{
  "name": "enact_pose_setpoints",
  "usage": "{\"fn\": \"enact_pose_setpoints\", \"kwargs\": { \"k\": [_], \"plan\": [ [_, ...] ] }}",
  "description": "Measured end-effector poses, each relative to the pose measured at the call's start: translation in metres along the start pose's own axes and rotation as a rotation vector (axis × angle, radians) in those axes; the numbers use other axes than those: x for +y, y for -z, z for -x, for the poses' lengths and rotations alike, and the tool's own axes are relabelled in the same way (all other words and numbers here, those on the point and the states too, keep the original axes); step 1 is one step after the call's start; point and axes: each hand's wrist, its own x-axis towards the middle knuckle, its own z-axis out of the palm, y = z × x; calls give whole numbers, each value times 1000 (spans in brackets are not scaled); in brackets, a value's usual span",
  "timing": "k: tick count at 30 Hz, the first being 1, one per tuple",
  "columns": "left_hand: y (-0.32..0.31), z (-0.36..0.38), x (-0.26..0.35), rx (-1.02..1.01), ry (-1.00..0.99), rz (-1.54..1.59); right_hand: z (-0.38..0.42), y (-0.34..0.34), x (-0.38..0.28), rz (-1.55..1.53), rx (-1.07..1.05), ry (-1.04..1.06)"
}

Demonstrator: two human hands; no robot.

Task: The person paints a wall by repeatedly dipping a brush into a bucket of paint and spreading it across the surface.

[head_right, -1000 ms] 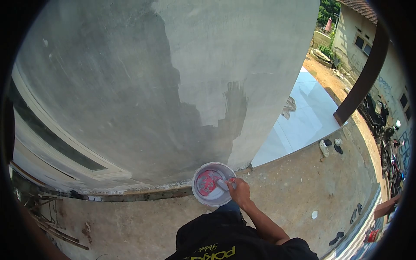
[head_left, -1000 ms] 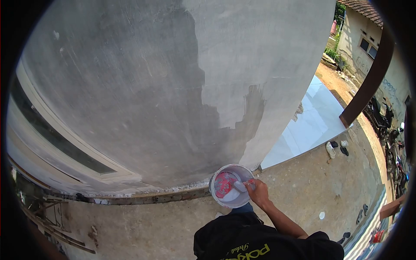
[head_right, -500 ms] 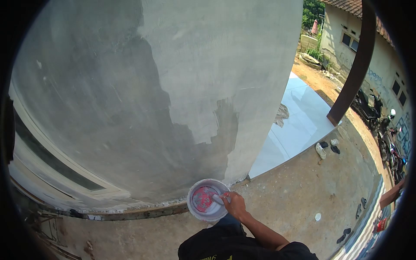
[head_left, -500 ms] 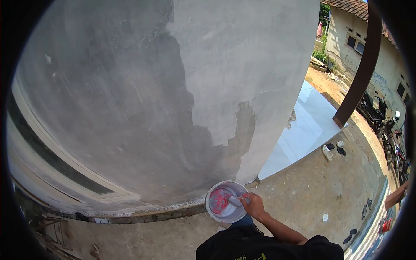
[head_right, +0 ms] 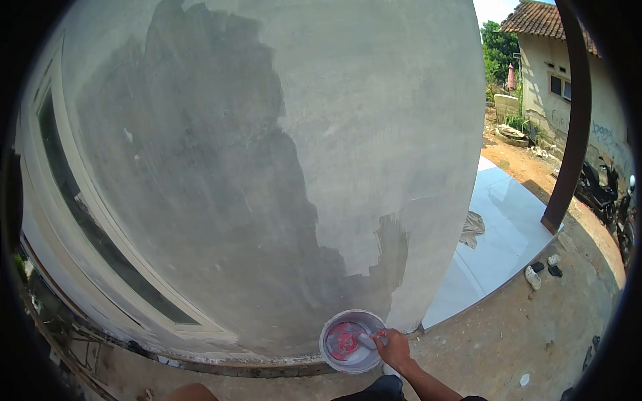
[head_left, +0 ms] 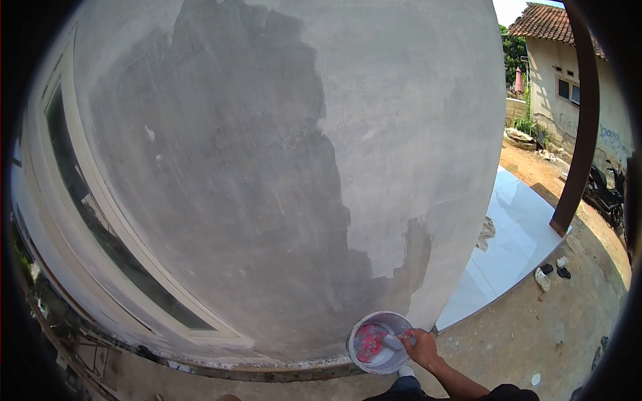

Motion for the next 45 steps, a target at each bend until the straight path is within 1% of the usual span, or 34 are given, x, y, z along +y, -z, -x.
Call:
{"fn": "enact_pose_setpoints", "kwargs": {
  "k": [1, 2, 3, 4, 5, 7, 9, 12, 14, 15, 16, 17, 18, 20, 23, 26, 29, 32, 35, 38, 41, 44, 45],
  "plan": [
    [5, 25, 3, -78, 91, 80, -6, 4, -8, -11, 5, 11],
    [13, 63, 5, -183, 229, 179, -9, 7, -16, -24, 15, 22],
    [10, 104, 1, -505, 446, 238, -14, 11, -23, -33, 30, 32],
    [-3, 149, -8, -868, 618, 228, -17, 14, -28, -40, 43, 38],
    [-15, 185, -2, -1167, 676, 208, -22, 15, -31, -41, 49, 52],
    [-26, 242, 21, -1260, 954, 383, -31, 22, -47, -64, 41, 55],
    [-31, 274, 29, -1173, 842, 279, -36, 25, -60, -74, 47, 80],
    [-30, 303, 31, -1034, 915, 224, -41, 21, -71, -114, 54, 114],
    [-31, 307, 27, -962, 868, 208, -50, 12, -65, -154, 128, 192],
    [-31, 308, 23, -911, 842, 217, -51, 18, -74, -143, 67, 157],
    [-29, 306, 18, -901, 828, 214, -55, 23, -85, -135, 7, 126],
    [-26, 304, 17, -889, 809, 205, -58, 26, -82, -150, -57, 184],
    [-22, 303, 13, -889, 831, 205, -62, 27, -79, -171, -114, 246],
    [-16, 302, 9, -877, 852, 213, -62, 34, -86, -17, -44, 488],
    [-10, 298, 4, -854, 715, 174, -56, 51, -109, 270, -91, 704],
    [-6, 294, 3, -848, 715, 180, -53, 55, -109, 303, -64, 799],
    [-4, 289, 3, -838, 711, 173, -50, 55, -108, 384, -125, 939],
    [-2, 290, 0, -847, 681, 171, -53, 42, -106, 436, -280, 1008],
    [-4, 287, 2, -891, 622, 137, -55, 16, -105, 370, -344, 1010],
    [-4, 288, 6, -897, 650, 154, -56, 18, -114, 279, -253, 978],
    [-2, 294, 9, -864, 662, 171, -53, 33, -115, 99, -334, 764],
    [-1, 296, 13, -864, 714, 160, -47, 40, -112, -52, -314, 691],
    [-1, 297, 13, -868, 715, 159, -44, 42, -111, -80, -333, 638]
  ]
}}
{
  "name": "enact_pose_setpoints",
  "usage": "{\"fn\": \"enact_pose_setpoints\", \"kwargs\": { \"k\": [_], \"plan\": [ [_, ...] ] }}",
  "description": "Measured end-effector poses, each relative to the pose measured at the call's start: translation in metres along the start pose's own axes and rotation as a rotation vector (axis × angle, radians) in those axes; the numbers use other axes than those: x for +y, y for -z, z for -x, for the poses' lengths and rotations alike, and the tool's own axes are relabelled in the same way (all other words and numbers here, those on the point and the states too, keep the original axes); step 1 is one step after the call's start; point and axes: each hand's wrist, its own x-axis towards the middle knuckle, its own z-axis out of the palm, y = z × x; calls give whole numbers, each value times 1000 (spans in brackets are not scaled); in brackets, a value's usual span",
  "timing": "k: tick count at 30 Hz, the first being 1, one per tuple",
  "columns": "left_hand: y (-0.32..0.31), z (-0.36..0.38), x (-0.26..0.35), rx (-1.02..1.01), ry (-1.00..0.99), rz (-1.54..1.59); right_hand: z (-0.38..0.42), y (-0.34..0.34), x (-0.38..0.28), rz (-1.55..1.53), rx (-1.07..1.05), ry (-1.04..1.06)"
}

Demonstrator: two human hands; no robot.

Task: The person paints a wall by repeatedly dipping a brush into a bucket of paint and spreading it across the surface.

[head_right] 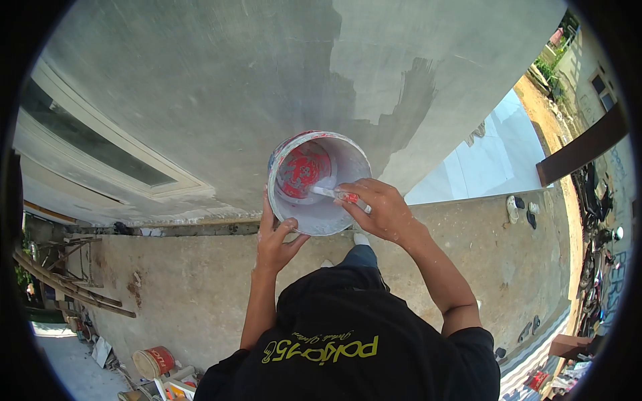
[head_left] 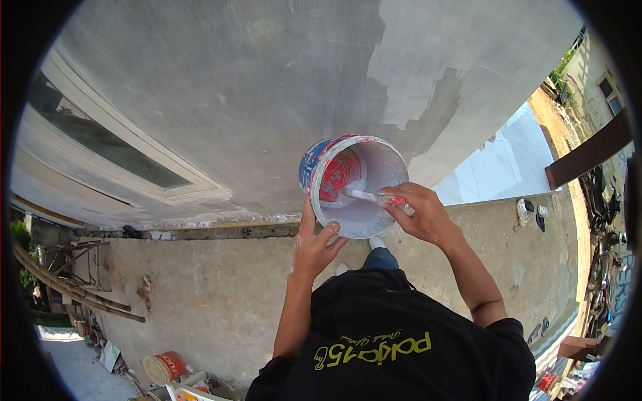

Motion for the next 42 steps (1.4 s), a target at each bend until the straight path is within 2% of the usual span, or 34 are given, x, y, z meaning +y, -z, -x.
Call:
{"fn": "enact_pose_setpoints", "kwargs": {
  "k": [2, 5, 8, 11, 14, 17, 20, 24, 27, 28, 29, 30, 33, 36, 39, 40, 42],
  "plan": [
    [-3, 2, -2, -6, 3, -4, 7, 3, -3, -78, -9, -95],
    [-7, 1, -3, -41, 27, 22, 15, -8, 0, -143, 174, -107],
    [-11, 1, -5, -54, 49, 24, 24, -12, 1, -120, 183, -180],
    [-12, 0, -2, -75, 127, 57, 33, -19, 2, -152, 348, -272],
    [-15, -1, -2, -74, 101, 34, 33, -10, 1, -205, 266, -289],
    [-18, -2, -2, -75, 95, 41, 39, -16, 6, -106, 338, -280],
    [-17, -2, 1, -102, 135, 45, 46, -23, 9, -153, 358, -304],
    [-20, -1, 0, -122, 127, 45, 45, -12, 4, -105, 229, -238],
    [-24, 0, 0, -135, 146, 55, 48, -17, 5, -114, 356, -197],
    [-25, 0, 0, -137, 151, 55, 46, -14, 7, -126, 271, -196],
    [-26, 0, 0, -142, 158, 56, 49, -15, 7, -126, 282, -190],
    [-27, 0, -1, -122, 56, -37, 52, -20, 9, -126, 294, -184],
    [-27, 0, 4, -164, 163, 68, 56, -22, 7, -133, 256, -227],
    [-29, 2, 2, -182, 137, 58, 59, -28, 9, -141, 295, -250],
    [-31, 5, -1, -192, 158, 64, 57, -14, 8, -165, 151, -285],
    [-30, 5, -1, -198, 160, 63, 58, -20, 9, -159, 245, -276],
    [-29, 4, -1, -207, 191, 84, 57, -18, 14, -118, 179, -242]
  ]
}}
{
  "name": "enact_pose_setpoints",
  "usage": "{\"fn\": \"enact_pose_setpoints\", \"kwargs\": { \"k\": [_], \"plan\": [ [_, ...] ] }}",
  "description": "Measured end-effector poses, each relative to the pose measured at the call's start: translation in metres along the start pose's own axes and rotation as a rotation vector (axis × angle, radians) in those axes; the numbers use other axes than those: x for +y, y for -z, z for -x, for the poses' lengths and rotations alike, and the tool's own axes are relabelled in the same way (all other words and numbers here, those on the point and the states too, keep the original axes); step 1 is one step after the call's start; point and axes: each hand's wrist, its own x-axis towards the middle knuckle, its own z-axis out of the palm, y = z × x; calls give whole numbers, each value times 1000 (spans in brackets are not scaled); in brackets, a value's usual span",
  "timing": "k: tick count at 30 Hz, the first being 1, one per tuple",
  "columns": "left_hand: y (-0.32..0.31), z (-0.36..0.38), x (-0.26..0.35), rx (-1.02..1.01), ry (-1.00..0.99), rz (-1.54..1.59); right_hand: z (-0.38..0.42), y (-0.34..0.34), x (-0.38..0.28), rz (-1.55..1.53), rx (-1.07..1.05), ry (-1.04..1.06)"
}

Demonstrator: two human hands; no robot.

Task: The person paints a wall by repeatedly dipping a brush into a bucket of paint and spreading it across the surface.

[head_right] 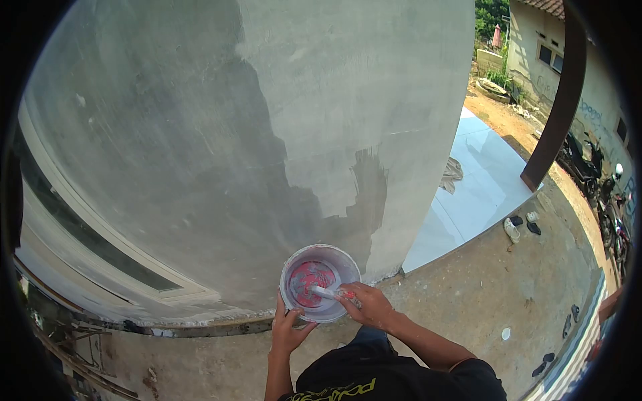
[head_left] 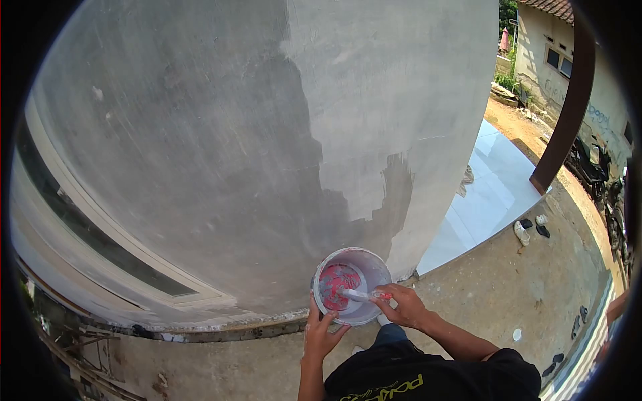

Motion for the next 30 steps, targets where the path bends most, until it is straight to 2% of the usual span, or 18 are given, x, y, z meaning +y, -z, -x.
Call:
{"fn": "enact_pose_setpoints", "kwargs": {
  "k": [1, 3, 4, 7, 10, 13, 16, 22, 25, 28, 30],
  "plan": [
    [0, -2, 0, 21, -41, -45, 1, 1, 1, 23, -36, 12],
    [1, -2, 1, 50, -115, -132, 4, -4, 4, 4, 37, 20],
    [2, -2, -1, 51, -120, -128, 4, -6, 4, -7, 72, 26],
    [-1, 1, -3, 46, -119, -109, 0, 1, 0, 23, -122, -49],
    [2, 1, -3, 36, -99, -88, 0, -4, 3, 21, -12, 23],
    [1, 4, -3, 43, -89, -75, -7, 6, -1, 39, -98, -1],
    [2, 5, -6, 52, -93, -86, -5, 2, 4, 85, -79, 32],
    [5, 8, -4, 53, -74, -86, -4, -2, -4, -53, 1, -98],
    [6, 9, -2, 47, -64, -84, 1, -9, 9, 73, 23, -30],
    [8, 9, 1, 38, -57, -87, 2, -17, 19, 205, 178, 35],
    [9, 9, 7, 30, -40, -70, 3, -22, 18, 256, 262, -48]
  ]
}}
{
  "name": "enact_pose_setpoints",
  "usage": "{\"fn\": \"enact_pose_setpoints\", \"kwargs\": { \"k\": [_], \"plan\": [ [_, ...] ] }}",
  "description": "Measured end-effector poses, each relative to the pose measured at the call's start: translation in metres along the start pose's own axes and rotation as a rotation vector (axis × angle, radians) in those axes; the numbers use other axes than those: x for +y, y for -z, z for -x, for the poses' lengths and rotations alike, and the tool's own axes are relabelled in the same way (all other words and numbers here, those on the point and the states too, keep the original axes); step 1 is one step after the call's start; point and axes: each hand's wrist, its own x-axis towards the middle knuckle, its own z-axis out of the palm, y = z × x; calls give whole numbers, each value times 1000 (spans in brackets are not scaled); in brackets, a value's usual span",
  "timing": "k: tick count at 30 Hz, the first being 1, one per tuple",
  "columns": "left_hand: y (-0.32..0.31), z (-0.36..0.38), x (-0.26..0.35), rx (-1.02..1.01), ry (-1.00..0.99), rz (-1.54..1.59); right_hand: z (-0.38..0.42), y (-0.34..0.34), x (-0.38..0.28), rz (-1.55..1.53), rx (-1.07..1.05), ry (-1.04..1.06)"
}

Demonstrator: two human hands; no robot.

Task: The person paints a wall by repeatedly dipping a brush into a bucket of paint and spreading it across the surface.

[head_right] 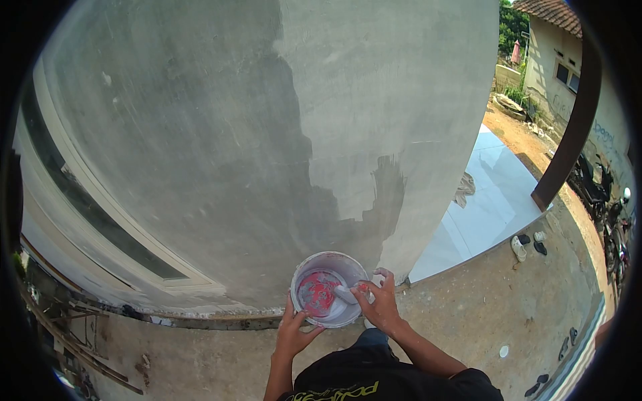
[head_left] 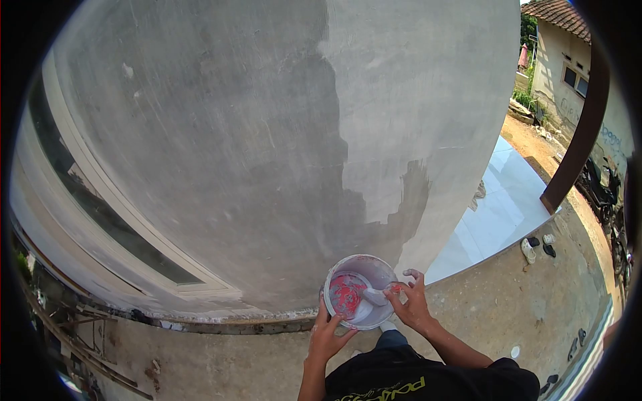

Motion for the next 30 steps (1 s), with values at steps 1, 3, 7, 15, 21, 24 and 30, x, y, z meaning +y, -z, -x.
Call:
{"fn": "enact_pose_setpoints", "kwargs": {
  "k": [1, 3, 7, 15, 21, 24, 30],
  "plan": [
    [-1, 1, 2, -9, 13, 17, 1, -2, 3, -31, -28, -59],
    [-2, 3, 5, -27, 42, 51, 1, -5, 14, -151, -146, -196],
    [-2, 1, 16, -99, 65, 56, 4, -5, 19, -253, -224, -413],
    [165, -48, 127, -181, -202, 553, 9, 1, 22, -195, -169, -380],
    [193, -74, 203, -189, -656, 834, 18, -1, 29, -142, -198, -334],
    [200, -76, 204, -279, -616, 856, 20, 2, 26, -141, -197, -369],
    [226, -77, 214, -364, -564, 823, 25, 6, 29, -133, -184, -392]
  ]
}}
